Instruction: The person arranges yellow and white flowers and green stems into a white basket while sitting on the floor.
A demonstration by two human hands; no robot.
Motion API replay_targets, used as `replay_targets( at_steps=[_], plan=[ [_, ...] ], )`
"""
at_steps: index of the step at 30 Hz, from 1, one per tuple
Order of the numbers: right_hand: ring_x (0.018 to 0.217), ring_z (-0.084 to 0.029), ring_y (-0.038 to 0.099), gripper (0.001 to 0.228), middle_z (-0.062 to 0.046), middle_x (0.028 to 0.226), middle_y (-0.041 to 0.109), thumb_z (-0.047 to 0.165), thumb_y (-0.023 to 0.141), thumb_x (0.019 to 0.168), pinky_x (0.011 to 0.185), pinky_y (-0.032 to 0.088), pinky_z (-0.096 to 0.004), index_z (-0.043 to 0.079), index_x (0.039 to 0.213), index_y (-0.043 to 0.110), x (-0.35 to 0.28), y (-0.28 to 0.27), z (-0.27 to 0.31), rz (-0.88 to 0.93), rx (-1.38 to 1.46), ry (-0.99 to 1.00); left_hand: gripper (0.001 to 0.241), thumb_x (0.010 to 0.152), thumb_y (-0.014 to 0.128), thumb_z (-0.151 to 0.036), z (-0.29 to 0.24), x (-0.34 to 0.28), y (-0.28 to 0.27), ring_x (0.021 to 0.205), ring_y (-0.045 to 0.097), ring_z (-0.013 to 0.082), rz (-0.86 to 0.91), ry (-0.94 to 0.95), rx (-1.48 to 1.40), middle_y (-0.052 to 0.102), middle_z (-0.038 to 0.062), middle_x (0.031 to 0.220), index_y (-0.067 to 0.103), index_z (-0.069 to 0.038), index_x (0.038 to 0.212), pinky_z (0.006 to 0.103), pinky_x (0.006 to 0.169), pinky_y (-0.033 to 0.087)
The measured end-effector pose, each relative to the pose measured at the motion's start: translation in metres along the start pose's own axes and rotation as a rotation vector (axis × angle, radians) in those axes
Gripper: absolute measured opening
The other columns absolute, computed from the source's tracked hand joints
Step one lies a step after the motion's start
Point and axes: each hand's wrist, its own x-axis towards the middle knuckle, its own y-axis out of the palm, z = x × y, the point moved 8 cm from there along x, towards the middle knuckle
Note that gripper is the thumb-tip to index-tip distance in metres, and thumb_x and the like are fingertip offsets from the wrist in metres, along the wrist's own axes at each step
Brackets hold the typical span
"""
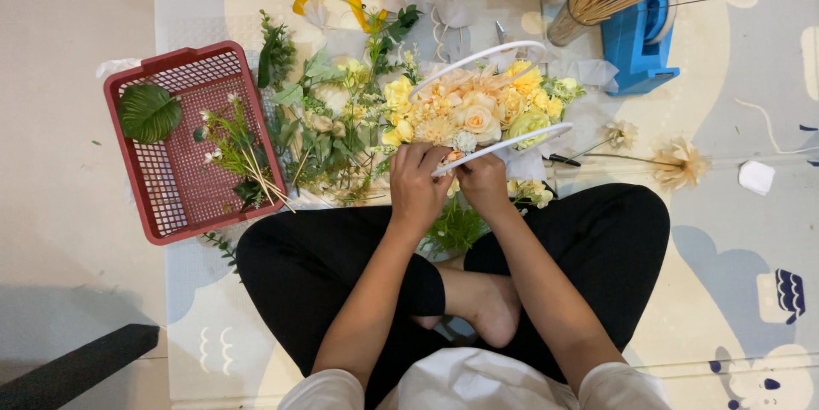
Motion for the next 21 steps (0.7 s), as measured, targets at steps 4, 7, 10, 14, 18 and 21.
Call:
replay_targets(
  at_steps=[4, 7, 10, 14, 18, 21],
  plan=[
    [0.058, -0.032, 0.059, 0.008, -0.009, 0.055, 0.057, 0.000, 0.069, 0.065, 0.053, 0.049, -0.036, 0.007, 0.064, 0.066, 0.0025, -0.0024, 0.0022, 0.014, 0.014, 0.043, 0.023, 0.067, 0.070, -0.004, -0.0001, 0.0016, 0.0008, 0.080, 0.051, 0.0211, 0.026, -0.026, -0.050, 0.051, 0.003, 0.082, 0.064, -0.010, 0.089, 0.0311, 0.071, 0.040],
    [0.058, -0.033, 0.058, 0.009, -0.011, 0.054, 0.055, 0.000, 0.070, 0.062, 0.053, 0.048, -0.038, 0.005, 0.062, 0.063, 0.0030, -0.0016, 0.0025, 0.023, 0.026, 0.041, 0.020, 0.071, 0.069, -0.004, 0.0023, 0.0009, 0.0020, 0.080, 0.051, 0.0212, 0.012, -0.040, -0.076, 0.051, 0.002, 0.081, 0.064, -0.010, 0.088, 0.0319, 0.071, 0.040],
    [0.057, -0.033, 0.058, 0.008, -0.012, 0.054, 0.056, 0.001, 0.070, 0.064, 0.052, 0.048, -0.038, 0.005, 0.062, 0.063, 0.0021, 0.0003, 0.0015, 0.029, -0.003, 0.043, 0.022, 0.069, 0.070, -0.004, 0.0041, -0.0006, 0.0046, 0.082, 0.050, 0.0234, 0.019, -0.038, -0.094, 0.050, 0.003, 0.083, 0.063, -0.010, 0.089, 0.0337, 0.073, 0.041],
    [0.056, -0.032, 0.058, 0.009, -0.011, 0.053, 0.057, 0.000, 0.071, 0.063, 0.053, 0.049, -0.037, 0.006, 0.062, 0.064, 0.0041, 0.0022, 0.0035, 0.061, -0.029, 0.037, 0.022, 0.071, 0.070, -0.003, 0.0054, -0.0005, 0.0062, 0.082, 0.050, 0.0239, 0.024, -0.057, -0.140, 0.050, 0.003, 0.082, 0.062, -0.009, 0.090, 0.0346, 0.075, 0.043],
    [0.059, -0.033, 0.058, 0.007, -0.012, 0.054, 0.057, 0.003, 0.070, 0.066, 0.054, 0.048, -0.039, 0.005, 0.063, 0.065, 0.0070, 0.0008, 0.0072, 0.089, -0.029, 0.063, 0.022, 0.071, 0.070, -0.001, 0.0058, -0.0012, 0.0068, 0.082, 0.050, 0.0250, 0.026, -0.059, -0.171, 0.049, 0.004, 0.081, 0.062, -0.008, 0.090, 0.0354, 0.076, 0.043],
    [0.059, -0.036, 0.058, 0.005, -0.014, 0.055, 0.058, 0.002, 0.070, 0.066, 0.054, 0.048, -0.042, 0.004, 0.064, 0.066, 0.0104, -0.0021, 0.0111, 0.090, -0.016, 0.088, 0.023, 0.070, 0.070, 0.000, 0.0068, -0.0018, 0.0071, 0.082, 0.050, 0.0253, 0.026, -0.062, -0.191, 0.049, 0.004, 0.081, 0.061, -0.007, 0.090, 0.0362, 0.077, 0.043]
  ],
)
